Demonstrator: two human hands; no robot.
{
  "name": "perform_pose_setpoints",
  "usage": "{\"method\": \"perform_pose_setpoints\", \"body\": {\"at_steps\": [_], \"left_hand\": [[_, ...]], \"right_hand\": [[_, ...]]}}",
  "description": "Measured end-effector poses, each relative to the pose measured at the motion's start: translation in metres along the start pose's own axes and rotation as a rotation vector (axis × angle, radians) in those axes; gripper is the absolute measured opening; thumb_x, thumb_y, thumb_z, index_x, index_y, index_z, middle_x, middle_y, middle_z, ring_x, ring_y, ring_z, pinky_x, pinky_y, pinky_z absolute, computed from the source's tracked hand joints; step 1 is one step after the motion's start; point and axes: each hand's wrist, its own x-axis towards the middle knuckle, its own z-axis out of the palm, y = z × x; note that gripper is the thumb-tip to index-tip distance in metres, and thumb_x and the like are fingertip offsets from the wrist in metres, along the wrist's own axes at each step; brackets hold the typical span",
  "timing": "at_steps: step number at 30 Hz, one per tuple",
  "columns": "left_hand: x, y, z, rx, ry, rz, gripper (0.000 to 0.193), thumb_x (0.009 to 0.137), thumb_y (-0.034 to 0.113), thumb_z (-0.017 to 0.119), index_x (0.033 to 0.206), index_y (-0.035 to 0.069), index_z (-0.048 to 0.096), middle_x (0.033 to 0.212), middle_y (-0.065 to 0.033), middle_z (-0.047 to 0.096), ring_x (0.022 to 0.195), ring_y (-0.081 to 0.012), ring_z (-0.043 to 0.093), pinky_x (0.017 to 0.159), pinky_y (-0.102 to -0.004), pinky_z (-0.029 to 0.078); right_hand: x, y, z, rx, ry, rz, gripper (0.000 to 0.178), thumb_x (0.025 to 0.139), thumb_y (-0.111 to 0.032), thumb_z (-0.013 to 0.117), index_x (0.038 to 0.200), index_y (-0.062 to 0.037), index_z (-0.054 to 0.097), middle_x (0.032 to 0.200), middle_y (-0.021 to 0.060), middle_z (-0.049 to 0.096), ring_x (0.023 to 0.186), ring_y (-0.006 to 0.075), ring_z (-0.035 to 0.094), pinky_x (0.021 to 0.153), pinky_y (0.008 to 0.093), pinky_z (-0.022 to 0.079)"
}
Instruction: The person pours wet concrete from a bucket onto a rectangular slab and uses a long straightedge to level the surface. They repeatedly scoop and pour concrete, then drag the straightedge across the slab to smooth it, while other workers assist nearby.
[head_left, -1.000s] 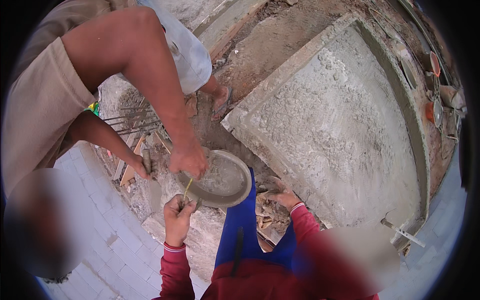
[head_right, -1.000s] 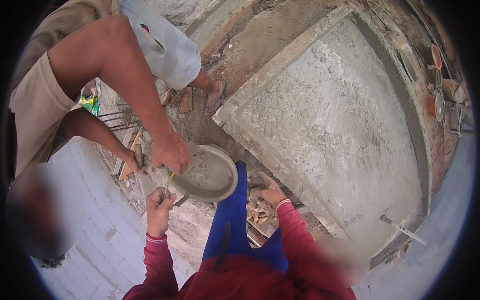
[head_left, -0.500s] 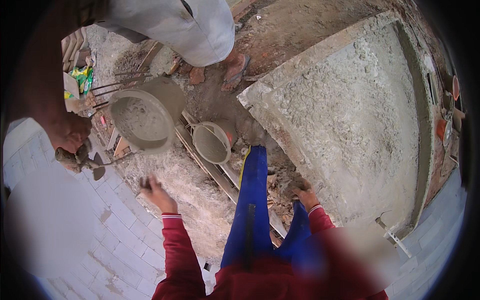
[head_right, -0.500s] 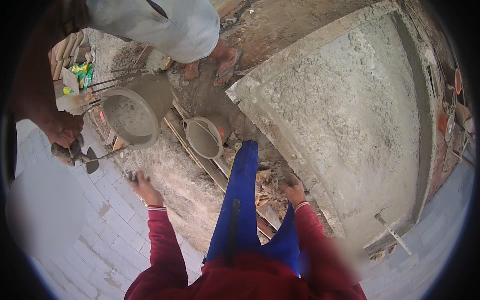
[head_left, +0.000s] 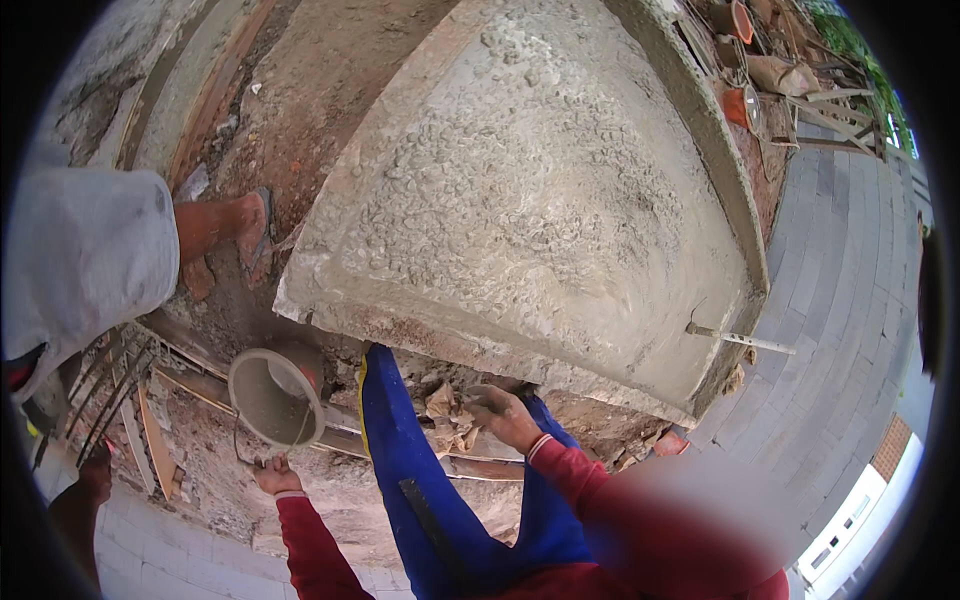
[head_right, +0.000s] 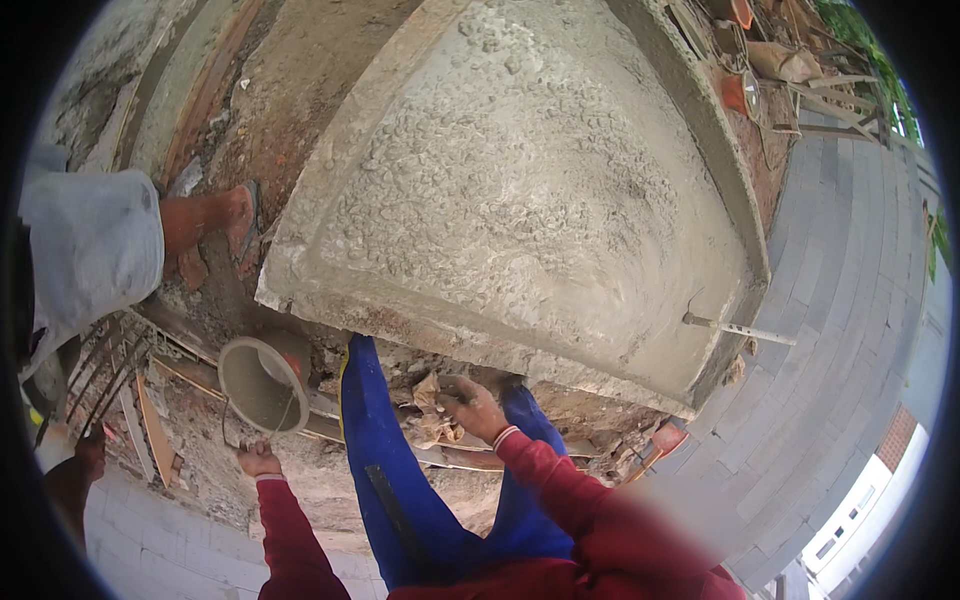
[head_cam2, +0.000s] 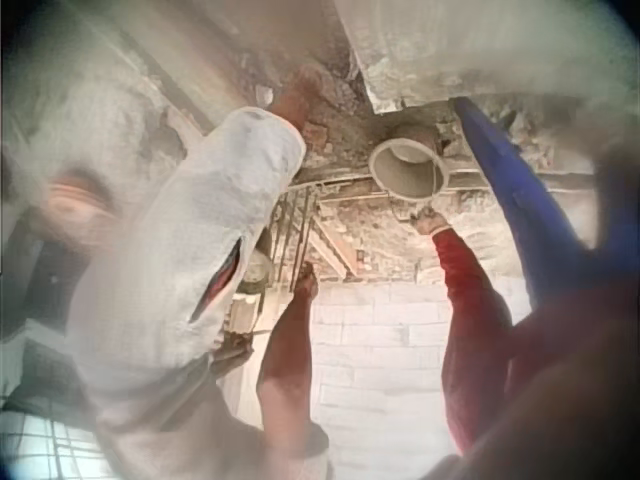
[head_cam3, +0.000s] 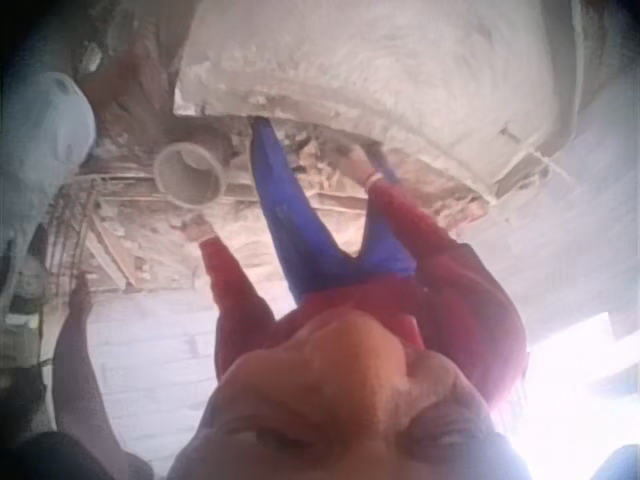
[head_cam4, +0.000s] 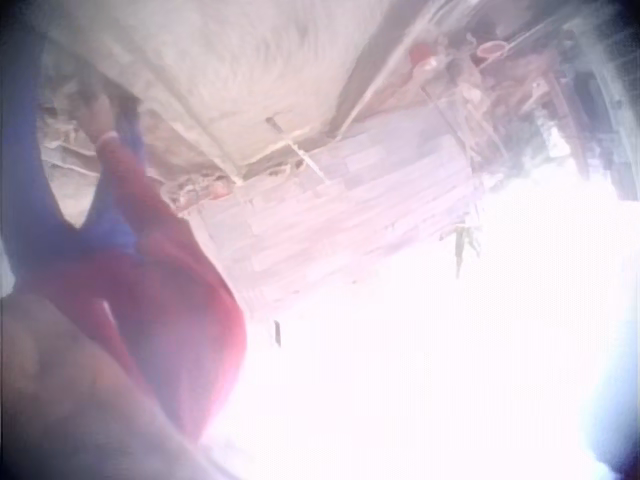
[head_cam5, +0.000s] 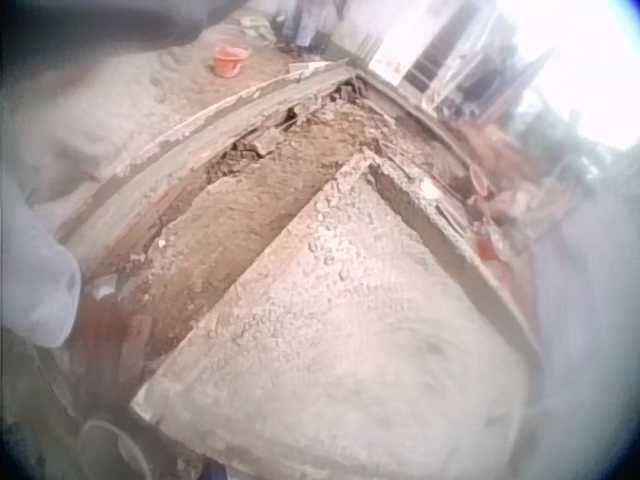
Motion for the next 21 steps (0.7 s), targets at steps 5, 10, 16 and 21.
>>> {"method": "perform_pose_setpoints", "body": {"at_steps": [5, 10, 16, 21], "left_hand": [[-0.246, 0.083, 0.004, 0.317, -0.328, 0.396, 0.032, 0.104, 0.040, 0.047, 0.097, 0.009, 0.051, 0.069, 0.0030, 0.038, 0.056, -0.0092, 0.035, 0.056, -0.0265, 0.036], [-0.462, 0.039, 0.028, 0.657, -0.778, 0.636, 0.033, 0.105, 0.035, 0.046, 0.085, 0.009, 0.049, 0.067, 0.0026, 0.037, 0.057, -0.0077, 0.037, 0.054, -0.0245, 0.031], [-0.623, -0.124, 0.042, 1.173, -1.233, 0.604, 0.031, 0.103, 0.026, 0.049, 0.083, 0.003, 0.055, 0.066, 0.0040, 0.042, 0.058, -0.0061, 0.036, 0.053, -0.0240, 0.030], [-0.713, -0.274, 0.051, 1.383, -1.631, 0.688, 0.026, 0.103, 0.022, 0.049, 0.109, -0.001, 0.061, 0.069, 0.0025, 0.047, 0.061, -0.0067, 0.041, 0.056, -0.0234, 0.035]], "right_hand": [[-0.038, -0.090, 0.043, 0.093, -0.241, -0.281, 0.059, 0.089, -0.023, 0.070, 0.140, -0.0084, 0.045, 0.110, 0.0152, 0.066, 0.096, 0.0227, 0.065, 0.084, 0.0332, 0.053], [-0.037, -0.083, 0.044, 0.083, -0.163, -0.498, 0.092, 0.081, -0.036, 0.077, 0.151, -0.0045, 0.026, 0.151, 0.0250, 0.033, 0.139, 0.0322, 0.035, 0.115, 0.0370, 0.028], [-0.008, -0.039, -0.120, 0.713, -0.286, -0.206, 0.075, 0.086, -0.041, 0.070, 0.145, -0.0050, 0.041, 0.150, 0.0180, 0.040, 0.144, 0.0312, 0.027, 0.119, 0.0363, 0.022], [0.056, 0.108, -0.292, 0.525, 0.015, -0.297, 0.051, 0.087, -0.040, 0.068, 0.124, -0.0040, 0.065, 0.129, 0.0080, 0.062, 0.106, 0.0190, 0.063, 0.093, 0.0331, 0.050]]}}
